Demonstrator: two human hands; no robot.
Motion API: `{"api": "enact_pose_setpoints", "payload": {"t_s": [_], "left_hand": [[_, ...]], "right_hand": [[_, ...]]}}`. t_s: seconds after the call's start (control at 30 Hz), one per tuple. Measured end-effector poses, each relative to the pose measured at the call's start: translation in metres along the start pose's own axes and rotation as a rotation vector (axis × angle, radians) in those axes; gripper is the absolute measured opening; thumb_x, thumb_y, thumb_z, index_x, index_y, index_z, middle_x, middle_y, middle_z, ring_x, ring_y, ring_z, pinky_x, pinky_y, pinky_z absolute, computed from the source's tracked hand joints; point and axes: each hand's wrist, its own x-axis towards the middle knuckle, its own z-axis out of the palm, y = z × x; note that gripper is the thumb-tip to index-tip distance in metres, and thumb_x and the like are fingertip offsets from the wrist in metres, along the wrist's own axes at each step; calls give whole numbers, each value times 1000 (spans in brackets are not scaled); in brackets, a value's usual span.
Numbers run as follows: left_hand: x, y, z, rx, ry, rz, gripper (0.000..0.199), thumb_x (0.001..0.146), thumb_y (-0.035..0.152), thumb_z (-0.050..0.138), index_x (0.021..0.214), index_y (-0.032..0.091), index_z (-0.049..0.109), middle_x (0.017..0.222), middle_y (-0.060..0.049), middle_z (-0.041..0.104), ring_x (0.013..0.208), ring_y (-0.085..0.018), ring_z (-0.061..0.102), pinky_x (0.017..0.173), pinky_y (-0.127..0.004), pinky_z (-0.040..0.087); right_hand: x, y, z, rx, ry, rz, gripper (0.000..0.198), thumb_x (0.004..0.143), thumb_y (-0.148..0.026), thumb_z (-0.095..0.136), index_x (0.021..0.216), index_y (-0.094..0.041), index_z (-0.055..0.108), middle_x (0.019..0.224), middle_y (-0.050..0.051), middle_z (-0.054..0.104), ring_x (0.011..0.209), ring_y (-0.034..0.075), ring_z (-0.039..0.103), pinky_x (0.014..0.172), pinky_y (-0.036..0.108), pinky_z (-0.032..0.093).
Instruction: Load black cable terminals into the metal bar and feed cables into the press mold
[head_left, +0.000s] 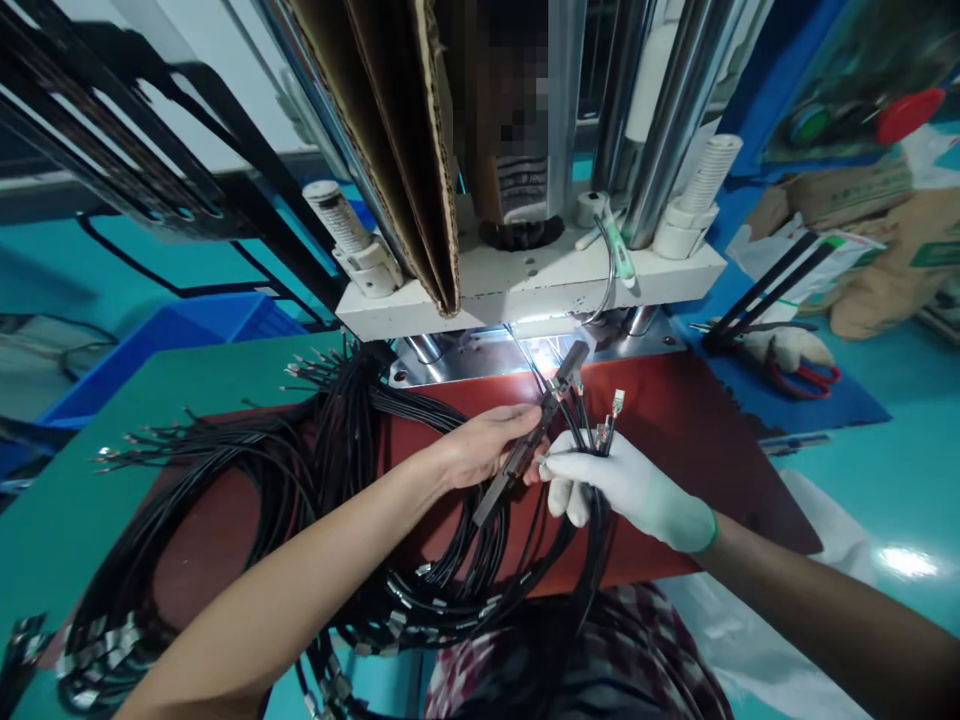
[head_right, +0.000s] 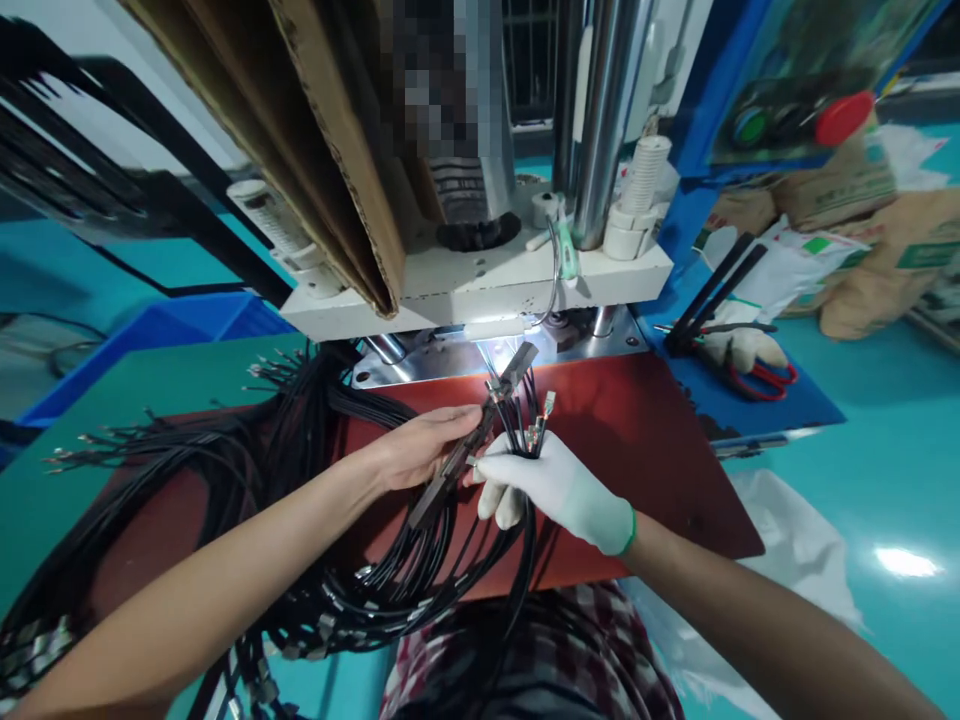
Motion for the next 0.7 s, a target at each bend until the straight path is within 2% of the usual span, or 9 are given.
{"api": "enact_pose_setpoints", "payload": {"t_s": [0.1,0.17,0.33,0.47,0.6,0.7], "left_hand": [[10,-8,8,22,41,82,42,80,53,64,72,14,54,55,2,53,43,-9,51,42,-19,40],[13,-12,10,53,106,109,43,83,55,58,70,14,54,51,4,50,40,-7,45,39,-18,36],[14,-17,8,68,206,213,39,87,48,54,65,16,50,49,5,48,38,-7,42,39,-18,35],[13,-17,11,89,280,225,38,88,46,51,65,17,49,51,5,49,41,-7,43,41,-18,36],[11,-15,19,131,373,224,28,91,34,46,68,17,48,53,5,49,41,-6,41,40,-18,34],[10,-15,23,155,401,244,27,92,28,43,67,18,46,51,5,47,42,-6,41,42,-17,34]], "right_hand": [[2,0,0,-164,42,-85,21,83,-28,60,68,-14,63,62,2,67,51,10,60,54,21,47],[4,2,2,-232,61,-103,22,83,-28,60,66,-15,63,59,0,64,51,9,59,54,21,47],[6,6,11,-244,103,-27,23,82,-29,58,63,-16,58,53,-2,60,47,9,55,49,20,44],[6,9,13,-204,112,-29,21,83,-28,57,65,-17,60,52,-2,60,47,9,56,49,20,44],[6,6,16,-257,116,12,25,81,-23,57,58,-16,57,52,-1,60,46,8,53,49,20,42],[5,5,20,-250,132,55,21,81,-23,55,62,-16,61,52,-1,60,45,9,54,46,20,41]]}}
